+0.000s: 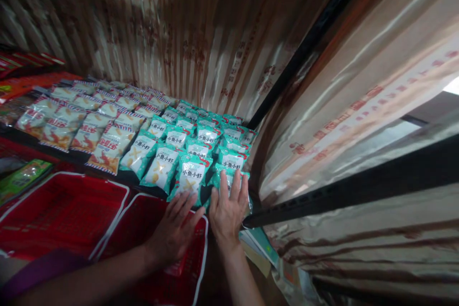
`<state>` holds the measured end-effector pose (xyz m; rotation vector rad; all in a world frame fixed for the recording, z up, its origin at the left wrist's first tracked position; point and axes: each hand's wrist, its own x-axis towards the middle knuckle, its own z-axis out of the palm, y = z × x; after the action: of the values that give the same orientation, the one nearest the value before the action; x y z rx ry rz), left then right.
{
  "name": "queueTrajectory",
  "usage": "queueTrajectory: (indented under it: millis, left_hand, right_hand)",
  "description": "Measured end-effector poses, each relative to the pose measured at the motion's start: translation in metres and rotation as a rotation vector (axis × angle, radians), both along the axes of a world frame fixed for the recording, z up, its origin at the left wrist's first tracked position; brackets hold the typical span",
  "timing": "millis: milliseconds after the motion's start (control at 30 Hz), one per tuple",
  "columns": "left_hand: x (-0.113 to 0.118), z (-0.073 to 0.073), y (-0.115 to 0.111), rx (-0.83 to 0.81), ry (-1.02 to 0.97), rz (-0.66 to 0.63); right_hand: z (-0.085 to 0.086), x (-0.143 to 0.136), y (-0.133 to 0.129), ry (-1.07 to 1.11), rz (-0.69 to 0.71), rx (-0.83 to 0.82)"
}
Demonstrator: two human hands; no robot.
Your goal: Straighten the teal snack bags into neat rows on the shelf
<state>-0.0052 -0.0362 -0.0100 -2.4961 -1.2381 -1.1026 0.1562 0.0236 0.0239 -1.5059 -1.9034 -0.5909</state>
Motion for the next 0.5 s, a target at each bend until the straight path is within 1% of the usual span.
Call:
queueTrajectory:
  millis: [133, 233, 500]
  left_hand:
    - [-0.005, 0.003, 0.007, -0.011, -0.078, 0.105]
    - [-0.007, 0.003, 0.011, -0.040, -0.100, 0.155]
    - [-0.003, -0.002, 0.013, -0.066, -0.078, 0.143]
  right_hand:
    - [0.000, -0.002, -0.002, -0.002, -0.020, 0.028]
    - [-0.001, -0.002, -0.005, -0.010, -0.022, 0.030]
    - [-0.005, -0.001, -0.012, -0.023, 0.027, 0.040]
